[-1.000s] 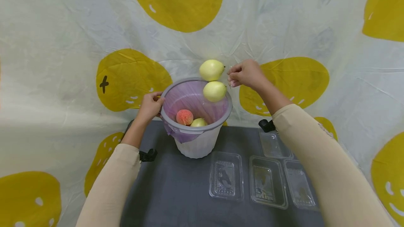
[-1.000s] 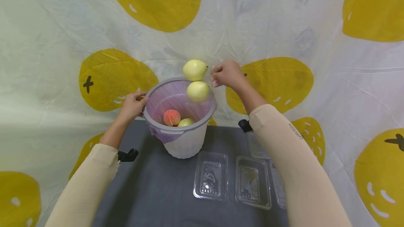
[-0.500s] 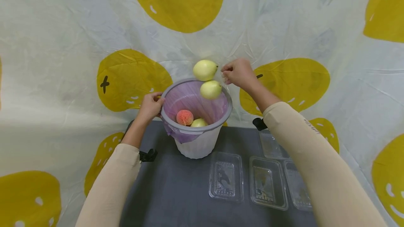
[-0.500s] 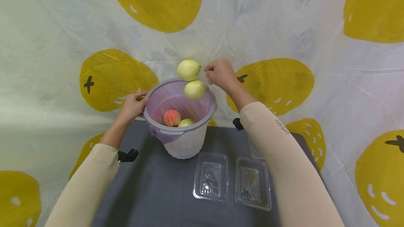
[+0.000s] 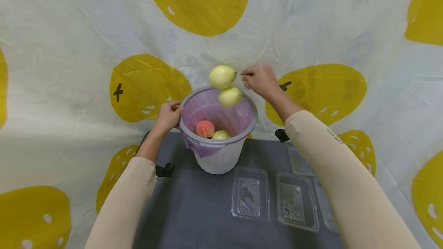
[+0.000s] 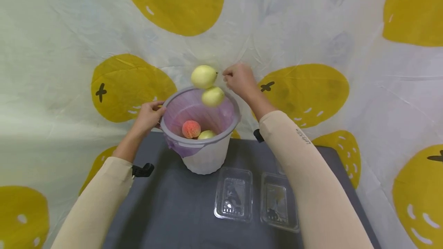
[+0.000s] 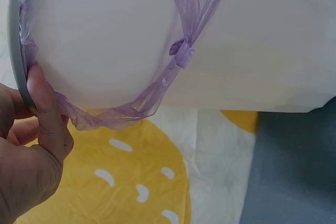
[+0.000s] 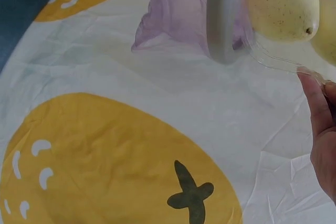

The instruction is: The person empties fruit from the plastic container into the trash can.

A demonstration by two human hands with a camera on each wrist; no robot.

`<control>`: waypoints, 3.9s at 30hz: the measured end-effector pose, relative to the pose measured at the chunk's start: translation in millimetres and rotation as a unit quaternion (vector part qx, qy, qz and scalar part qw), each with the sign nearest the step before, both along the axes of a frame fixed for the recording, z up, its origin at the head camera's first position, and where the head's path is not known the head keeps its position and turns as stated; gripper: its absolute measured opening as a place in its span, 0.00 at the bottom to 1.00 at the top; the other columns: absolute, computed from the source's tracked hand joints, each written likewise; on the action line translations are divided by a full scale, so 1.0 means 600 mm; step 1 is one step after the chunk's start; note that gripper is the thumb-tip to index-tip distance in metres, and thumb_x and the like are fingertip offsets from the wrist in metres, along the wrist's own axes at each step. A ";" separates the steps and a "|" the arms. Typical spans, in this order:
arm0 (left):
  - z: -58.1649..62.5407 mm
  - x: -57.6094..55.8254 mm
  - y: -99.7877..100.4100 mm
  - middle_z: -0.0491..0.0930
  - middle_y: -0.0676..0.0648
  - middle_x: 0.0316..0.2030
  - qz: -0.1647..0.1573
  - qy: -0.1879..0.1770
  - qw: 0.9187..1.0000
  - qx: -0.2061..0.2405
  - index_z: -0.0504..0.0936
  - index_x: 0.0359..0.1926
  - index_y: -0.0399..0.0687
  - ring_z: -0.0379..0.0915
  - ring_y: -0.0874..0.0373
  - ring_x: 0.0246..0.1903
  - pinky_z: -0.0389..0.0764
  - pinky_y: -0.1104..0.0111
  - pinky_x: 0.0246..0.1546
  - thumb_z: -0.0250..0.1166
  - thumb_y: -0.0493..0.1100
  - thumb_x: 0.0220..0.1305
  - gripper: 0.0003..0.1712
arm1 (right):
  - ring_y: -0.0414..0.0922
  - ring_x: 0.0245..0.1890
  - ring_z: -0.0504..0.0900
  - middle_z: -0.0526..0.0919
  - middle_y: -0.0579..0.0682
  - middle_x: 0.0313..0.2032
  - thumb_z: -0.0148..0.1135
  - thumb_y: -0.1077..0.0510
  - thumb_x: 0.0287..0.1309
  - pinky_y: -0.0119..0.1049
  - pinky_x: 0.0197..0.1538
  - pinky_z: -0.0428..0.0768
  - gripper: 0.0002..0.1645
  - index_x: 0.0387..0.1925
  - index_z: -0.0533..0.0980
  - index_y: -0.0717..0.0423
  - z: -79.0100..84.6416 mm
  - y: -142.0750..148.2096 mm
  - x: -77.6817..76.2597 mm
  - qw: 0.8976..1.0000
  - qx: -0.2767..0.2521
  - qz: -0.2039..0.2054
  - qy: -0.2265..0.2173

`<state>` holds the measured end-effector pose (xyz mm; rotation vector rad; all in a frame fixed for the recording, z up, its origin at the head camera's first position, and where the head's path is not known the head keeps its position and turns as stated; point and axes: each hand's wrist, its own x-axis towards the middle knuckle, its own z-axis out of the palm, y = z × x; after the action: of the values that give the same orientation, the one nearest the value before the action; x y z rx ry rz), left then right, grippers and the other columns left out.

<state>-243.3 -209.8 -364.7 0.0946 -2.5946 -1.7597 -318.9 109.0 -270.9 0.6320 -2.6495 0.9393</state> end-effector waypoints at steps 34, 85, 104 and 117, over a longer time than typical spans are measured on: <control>0.007 -0.002 0.018 0.76 0.34 0.49 0.005 -0.005 1.000 0.008 0.71 0.74 0.42 0.77 0.56 0.23 0.84 0.68 0.20 0.56 0.41 0.79 0.26 | 0.53 0.39 0.91 0.91 0.60 0.42 0.65 0.62 0.69 0.47 0.49 0.89 0.12 0.49 0.87 0.64 -0.002 -0.007 0.024 0.992 -0.037 0.010 0.123; 0.012 0.010 0.016 0.75 0.35 0.47 0.008 -0.002 1.000 -0.005 0.71 0.73 0.40 0.76 0.56 0.23 0.84 0.68 0.19 0.56 0.41 0.79 0.26 | 0.38 0.26 0.90 0.90 0.45 0.28 0.65 0.69 0.65 0.30 0.34 0.87 0.14 0.50 0.79 0.76 -0.236 0.285 0.169 0.861 -0.473 -0.143 -0.123; 0.011 0.013 0.019 0.77 0.33 0.50 0.005 0.000 1.000 -0.015 0.70 0.74 0.41 0.76 0.57 0.20 0.84 0.68 0.19 0.56 0.41 0.79 0.27 | 0.50 0.36 0.91 0.89 0.66 0.43 0.57 0.59 0.75 0.41 0.41 0.90 0.21 0.58 0.79 0.72 -0.411 0.277 0.138 0.948 -0.116 -0.165 -0.245; 0.004 0.011 0.020 0.77 0.33 0.50 0.006 -0.001 1.000 -0.011 0.70 0.74 0.41 0.77 0.56 0.20 0.84 0.66 0.19 0.55 0.41 0.79 0.26 | 0.36 0.21 0.82 0.85 0.50 0.22 0.56 0.66 0.71 0.29 0.28 0.85 0.14 0.44 0.79 0.79 -0.467 0.265 0.102 0.925 -0.126 -0.135 -0.333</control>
<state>-236.9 -197.6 -362.5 0.1117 -2.6080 -1.7276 -257.8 268.1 -551.1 -0.1565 -2.9649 1.5862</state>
